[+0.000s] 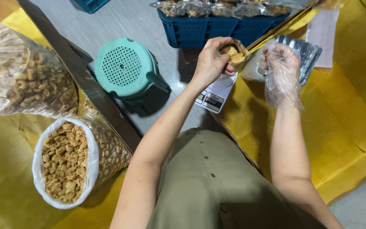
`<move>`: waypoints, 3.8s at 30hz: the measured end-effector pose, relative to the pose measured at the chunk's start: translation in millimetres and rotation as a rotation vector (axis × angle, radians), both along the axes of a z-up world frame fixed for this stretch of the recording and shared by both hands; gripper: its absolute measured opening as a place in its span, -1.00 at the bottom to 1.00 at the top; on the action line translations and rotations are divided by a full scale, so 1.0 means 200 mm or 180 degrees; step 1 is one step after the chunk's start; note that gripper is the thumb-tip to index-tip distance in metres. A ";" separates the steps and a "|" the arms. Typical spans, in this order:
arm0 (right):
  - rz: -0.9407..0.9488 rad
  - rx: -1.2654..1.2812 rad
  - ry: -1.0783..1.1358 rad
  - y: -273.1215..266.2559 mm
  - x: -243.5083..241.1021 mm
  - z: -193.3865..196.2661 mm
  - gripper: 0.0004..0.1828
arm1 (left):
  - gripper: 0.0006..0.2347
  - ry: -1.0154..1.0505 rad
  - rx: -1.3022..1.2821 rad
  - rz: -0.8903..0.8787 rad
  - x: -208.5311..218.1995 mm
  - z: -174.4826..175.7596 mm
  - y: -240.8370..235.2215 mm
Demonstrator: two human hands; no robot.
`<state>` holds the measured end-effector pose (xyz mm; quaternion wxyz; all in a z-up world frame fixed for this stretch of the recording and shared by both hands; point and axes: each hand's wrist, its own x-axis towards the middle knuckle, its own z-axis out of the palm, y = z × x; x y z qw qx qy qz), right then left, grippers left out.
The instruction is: The person scoops snack pieces from a large bag into small transparent pouches, weighs each pouch on a digital scale, and places the filled pouches into a blue crate. The process is repeated multiple times with consistent handling of the snack pieces and pouches.
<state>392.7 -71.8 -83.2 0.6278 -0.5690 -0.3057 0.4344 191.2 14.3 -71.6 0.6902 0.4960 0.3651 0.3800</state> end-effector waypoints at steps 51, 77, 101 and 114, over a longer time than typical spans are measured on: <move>0.2459 -0.0209 0.3504 0.24 -1.06 -0.17 -0.54 | -0.73 0.1730 0.2014 0.0860 -1.47 0.53 0.23; 0.4395 -0.1589 0.2783 0.07 -2.41 -0.14 -0.48 | -0.62 0.4069 0.0624 0.1466 -2.61 0.92 -0.93; 0.6379 -0.0813 0.1044 0.47 -2.40 -0.07 -0.51 | -0.78 0.3509 0.0636 0.2328 -2.65 0.89 -0.78; 0.5575 0.0181 -0.0305 0.46 -2.41 0.31 -0.71 | -0.83 0.2553 0.0646 0.1617 -2.31 0.46 -0.74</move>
